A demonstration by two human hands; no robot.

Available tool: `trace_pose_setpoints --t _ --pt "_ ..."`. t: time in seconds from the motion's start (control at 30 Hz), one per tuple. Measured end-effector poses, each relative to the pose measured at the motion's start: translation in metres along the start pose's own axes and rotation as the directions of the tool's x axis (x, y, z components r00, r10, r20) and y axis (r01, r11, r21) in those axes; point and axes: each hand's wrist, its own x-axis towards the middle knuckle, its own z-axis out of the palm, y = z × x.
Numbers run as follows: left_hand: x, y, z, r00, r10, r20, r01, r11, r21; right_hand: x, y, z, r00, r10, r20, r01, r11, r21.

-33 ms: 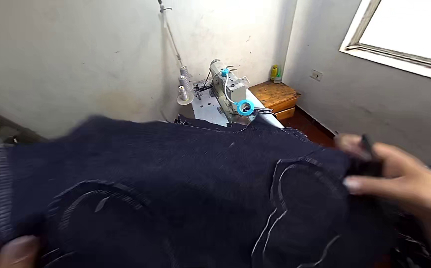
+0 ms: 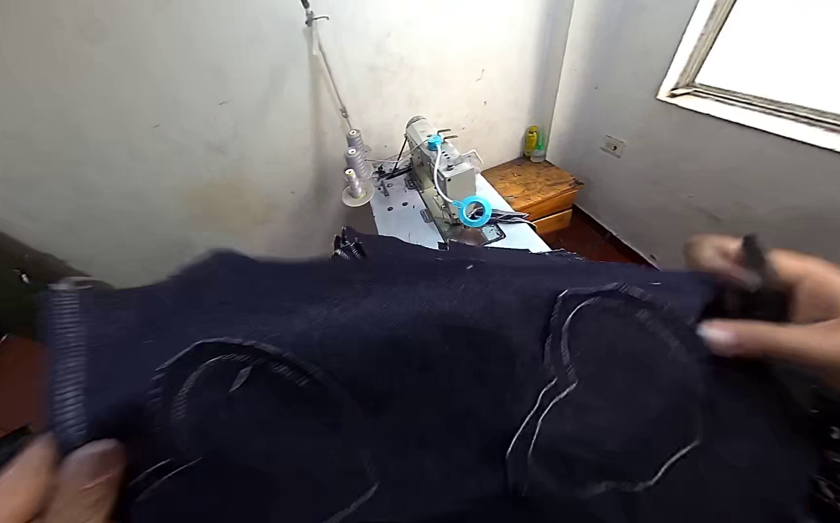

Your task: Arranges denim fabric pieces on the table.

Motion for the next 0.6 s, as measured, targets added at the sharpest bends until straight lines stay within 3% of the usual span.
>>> trace_pose_setpoints --t 0.1,0.17,0.27,0.37,0.4,0.5,0.6 --pt "0.021 0.006 0.088 0.994 -0.107 -0.001 0.107 0.990 0.093 0.045 -0.018 -0.062 0.994 0.105 -0.020 -0.107 0.960 -0.259" --pt "0.030 0.002 0.146 0.979 -0.205 -0.011 0.204 0.965 0.166 0.088 0.022 -0.094 0.998 0.045 0.034 -0.023 0.870 -0.493" --pt "0.026 -0.008 0.223 0.906 -0.415 0.085 0.372 0.875 0.308 0.150 0.094 -0.092 0.974 0.226 0.022 -0.150 0.713 -0.685" --pt "0.010 -0.020 0.274 0.751 -0.645 0.142 0.523 0.712 0.469 0.161 0.153 -0.026 0.910 0.399 -0.111 -0.322 0.512 -0.796" --pt "0.009 -0.022 0.280 0.711 -0.690 0.136 0.549 0.666 0.505 0.155 0.159 0.005 0.918 0.382 -0.105 -0.315 0.544 -0.778" --pt "0.016 -0.020 0.278 0.621 -0.765 0.168 0.564 0.586 0.582 0.122 0.156 0.119 0.963 0.255 0.091 -0.177 0.847 -0.502" --pt "0.038 -0.009 0.277 0.530 -0.815 0.235 0.551 0.541 0.635 0.101 0.130 0.201 0.937 0.255 0.238 -0.130 0.889 -0.438"
